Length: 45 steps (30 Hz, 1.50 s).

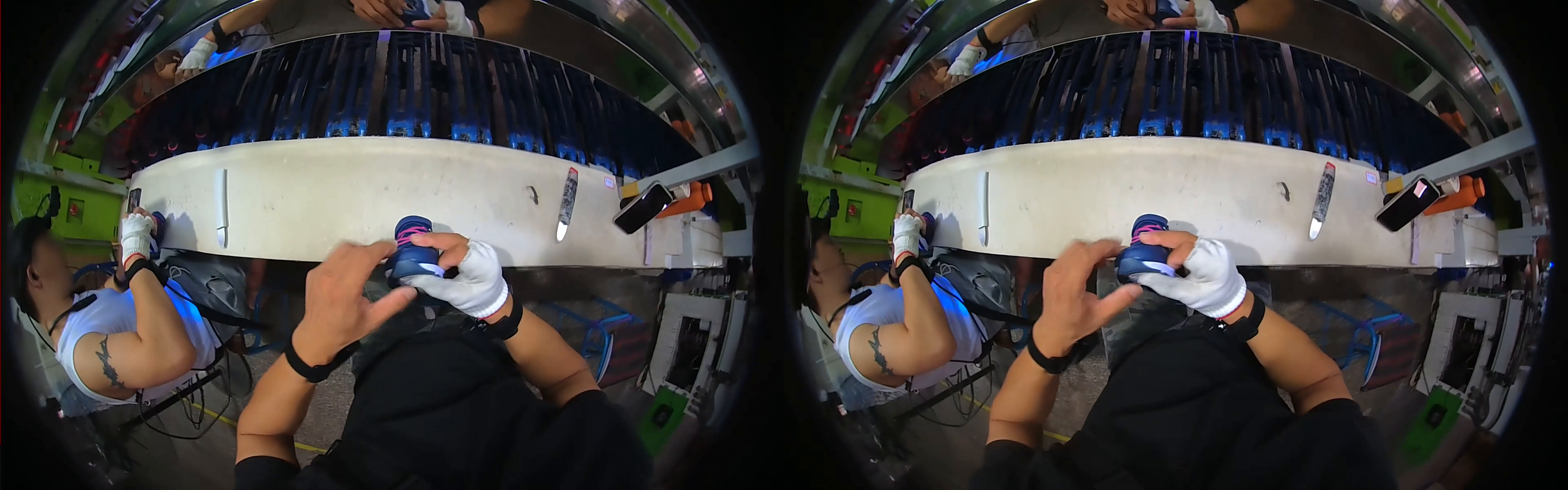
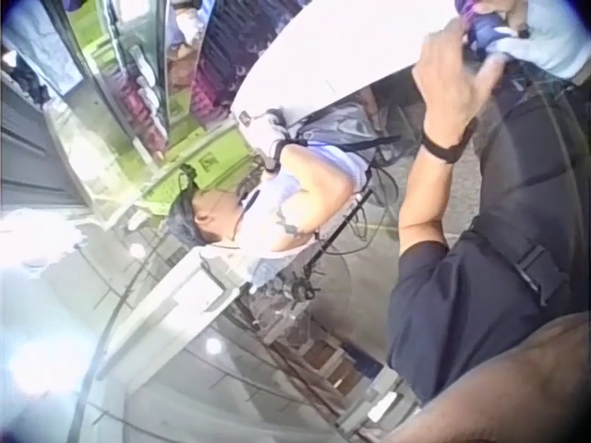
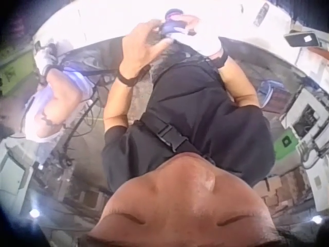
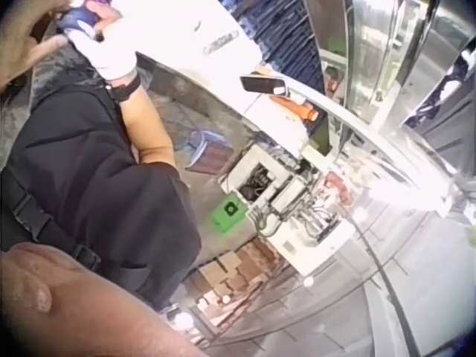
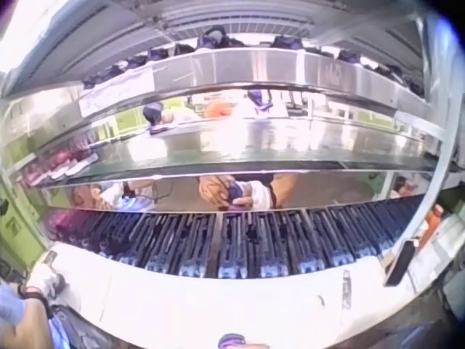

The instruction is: Checking and assembling shoe components on a factory line.

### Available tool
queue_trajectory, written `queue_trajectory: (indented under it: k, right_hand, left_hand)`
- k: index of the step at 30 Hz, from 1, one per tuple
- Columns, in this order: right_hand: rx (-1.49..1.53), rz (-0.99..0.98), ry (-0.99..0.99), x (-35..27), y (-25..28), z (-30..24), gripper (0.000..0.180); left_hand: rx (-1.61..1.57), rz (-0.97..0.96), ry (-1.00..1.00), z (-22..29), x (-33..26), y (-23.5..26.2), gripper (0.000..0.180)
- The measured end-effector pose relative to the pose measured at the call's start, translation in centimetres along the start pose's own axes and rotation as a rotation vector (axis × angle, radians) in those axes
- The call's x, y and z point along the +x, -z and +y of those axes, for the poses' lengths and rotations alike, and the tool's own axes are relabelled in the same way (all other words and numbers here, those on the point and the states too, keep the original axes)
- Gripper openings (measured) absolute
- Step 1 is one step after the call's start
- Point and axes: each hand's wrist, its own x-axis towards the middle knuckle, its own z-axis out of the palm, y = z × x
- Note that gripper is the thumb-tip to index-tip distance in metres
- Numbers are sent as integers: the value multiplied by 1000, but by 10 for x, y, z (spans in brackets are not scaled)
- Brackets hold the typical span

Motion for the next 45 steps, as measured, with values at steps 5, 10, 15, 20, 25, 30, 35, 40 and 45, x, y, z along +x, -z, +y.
queue_trajectory:
  k: [5, 10, 15, 20, 25, 30, 35, 40, 45]
  right_hand:
    - [-346, -157, 18, -11, -10, -20, 38]
    - [-415, -184, -67, -10, -5, -17, 38]
    - [-555, -242, -173, -15, 6, -7, 38]
    - [-593, -211, -217, -14, -3, -6, 38]
    - [-557, -210, -290, -19, 4, -3, 46]
    - [-695, -204, -81, -11, 19, -27, 86]
    - [-446, -194, 16, -4, 37, -53, 95]
    - [-261, -58, -220, -12, 30, -45, 75]
    - [-253, -73, -193, -8, 29, -41, 66]
  left_hand:
    - [373, -255, -96, -8, 13, -1, 98]
    - [250, -273, 31, -28, -4, 4, 86]
    - [134, -214, 80, -39, -20, 0, 82]
    - [48, -130, 136, -44, -32, -4, 84]
    - [214, -213, 129, -6, -26, -4, 83]
    - [229, -140, -155, -1, -12, -16, 82]
    - [-85, 157, -281, -20, -8, -84, 58]
    - [-123, 319, -265, -33, -14, -102, 43]
    - [-194, 318, -272, -33, -20, -102, 38]
